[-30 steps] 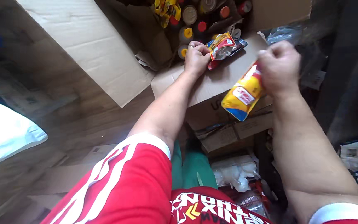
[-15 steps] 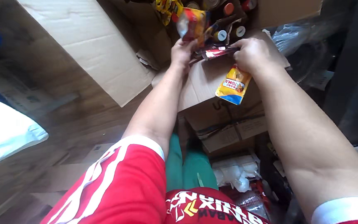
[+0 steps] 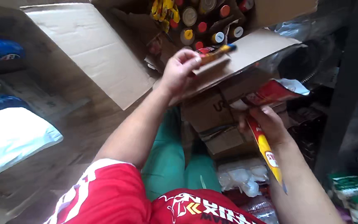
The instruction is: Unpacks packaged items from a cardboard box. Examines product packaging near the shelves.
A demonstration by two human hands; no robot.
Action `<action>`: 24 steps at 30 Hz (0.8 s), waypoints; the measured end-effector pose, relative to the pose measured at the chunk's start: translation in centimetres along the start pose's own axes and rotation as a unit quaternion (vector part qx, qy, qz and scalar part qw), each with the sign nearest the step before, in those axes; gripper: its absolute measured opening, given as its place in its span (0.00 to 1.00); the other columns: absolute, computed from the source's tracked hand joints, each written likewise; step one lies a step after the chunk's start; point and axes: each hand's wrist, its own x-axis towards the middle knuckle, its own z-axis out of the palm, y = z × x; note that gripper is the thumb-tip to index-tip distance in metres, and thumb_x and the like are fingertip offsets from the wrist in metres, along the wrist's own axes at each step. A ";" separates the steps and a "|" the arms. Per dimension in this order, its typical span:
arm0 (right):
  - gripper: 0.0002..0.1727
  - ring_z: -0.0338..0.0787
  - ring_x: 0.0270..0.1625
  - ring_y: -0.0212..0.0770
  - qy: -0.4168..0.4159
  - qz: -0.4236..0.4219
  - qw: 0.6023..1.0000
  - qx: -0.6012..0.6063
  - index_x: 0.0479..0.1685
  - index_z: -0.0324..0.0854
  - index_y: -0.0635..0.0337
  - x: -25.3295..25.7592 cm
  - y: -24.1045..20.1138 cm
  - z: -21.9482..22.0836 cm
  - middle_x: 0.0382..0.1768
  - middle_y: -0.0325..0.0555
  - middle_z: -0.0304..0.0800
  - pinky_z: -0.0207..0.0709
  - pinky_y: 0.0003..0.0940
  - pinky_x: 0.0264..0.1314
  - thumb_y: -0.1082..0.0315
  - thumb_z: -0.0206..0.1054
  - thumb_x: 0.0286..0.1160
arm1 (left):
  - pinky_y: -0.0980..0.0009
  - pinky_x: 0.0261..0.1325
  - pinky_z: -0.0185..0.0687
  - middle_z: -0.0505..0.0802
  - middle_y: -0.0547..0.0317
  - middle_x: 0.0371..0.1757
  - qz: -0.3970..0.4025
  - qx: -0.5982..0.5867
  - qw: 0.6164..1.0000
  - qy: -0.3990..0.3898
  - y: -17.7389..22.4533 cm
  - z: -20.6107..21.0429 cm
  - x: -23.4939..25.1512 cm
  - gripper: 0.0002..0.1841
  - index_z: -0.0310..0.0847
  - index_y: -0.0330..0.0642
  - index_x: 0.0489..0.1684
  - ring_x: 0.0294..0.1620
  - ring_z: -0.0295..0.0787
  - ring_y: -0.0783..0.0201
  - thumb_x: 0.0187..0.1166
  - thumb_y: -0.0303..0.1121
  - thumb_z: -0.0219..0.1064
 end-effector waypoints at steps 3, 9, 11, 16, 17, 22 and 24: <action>0.13 0.91 0.32 0.28 0.022 0.008 0.999 -0.035 0.45 0.89 0.46 -1.2 0.8 0.7 0.33 0.30 0.93 0.91 0.28 0.38 0.50 0.74 0.75 | 0.76 0.31 0.85 0.94 0.63 0.47 0.018 -0.008 0.993 -0.117 1.8 3.1 -4.8 0.09 0.83 0.39 0.52 0.33 0.88 0.75 0.82 0.30 0.60; 0.08 0.94 0.49 0.25 0.013 -0.050 0.995 -0.085 0.50 0.90 0.49 -3.0 2.2 -0.4 0.46 0.29 0.97 0.89 0.27 0.57 0.61 0.72 0.78 | 0.82 0.24 0.79 0.88 0.66 0.28 -0.113 -0.014 0.975 -0.191 1.0 4.6 -8.7 0.10 0.83 0.43 0.49 0.20 0.80 0.78 0.88 0.36 0.57; 0.13 0.94 0.51 0.28 0.024 -0.072 0.996 -0.040 0.52 0.92 0.49 -3.3 3.0 -0.6 0.48 0.32 0.97 0.89 0.28 0.58 0.56 0.77 0.72 | 0.82 0.25 0.80 0.89 0.66 0.30 -0.148 0.007 0.963 -0.225 1.4 4.6 -8.7 0.11 0.82 0.41 0.51 0.21 0.82 0.78 0.89 0.36 0.56; 0.12 0.92 0.25 0.27 0.067 -0.092 0.986 0.122 0.44 0.94 0.43 -3.7 4.2 0.7 0.30 0.35 0.97 0.89 0.23 0.29 0.49 0.79 0.69 | 0.80 0.29 0.85 0.92 0.63 0.39 -0.233 0.056 0.893 -0.380 3.3 3.9 -6.5 0.13 0.80 0.41 0.61 0.28 0.88 0.77 0.90 0.37 0.57; 0.11 0.91 0.24 0.27 0.073 -0.089 0.986 0.118 0.42 0.94 0.43 -3.8 4.3 0.8 0.29 0.35 0.96 0.88 0.23 0.30 0.49 0.78 0.70 | 0.81 0.30 0.83 0.93 0.64 0.40 -0.225 0.085 0.877 -0.415 3.6 3.3 -5.6 0.14 0.81 0.40 0.62 0.29 0.87 0.78 0.89 0.38 0.57; 0.16 0.91 0.28 0.24 0.131 -0.025 0.989 -0.059 0.37 0.94 0.39 -5.3 6.4 0.5 0.30 0.27 0.95 0.88 0.23 0.32 0.40 0.77 0.68 | 0.65 0.45 0.87 0.90 0.60 0.36 -0.225 0.233 0.910 -0.260 4.3 -4.2 4.5 0.21 0.84 0.36 0.47 0.36 0.88 0.67 0.92 0.41 0.47; 0.17 0.89 0.24 0.24 0.175 0.033 0.981 -0.079 0.31 0.93 0.40 -6.1 8.0 0.7 0.25 0.26 0.93 0.87 0.23 0.29 0.39 0.77 0.66 | 0.60 0.48 0.86 0.90 0.52 0.44 -0.251 0.329 0.906 -0.087 1.6 -8.9 10.0 0.21 0.81 0.35 0.58 0.41 0.88 0.61 0.92 0.43 0.50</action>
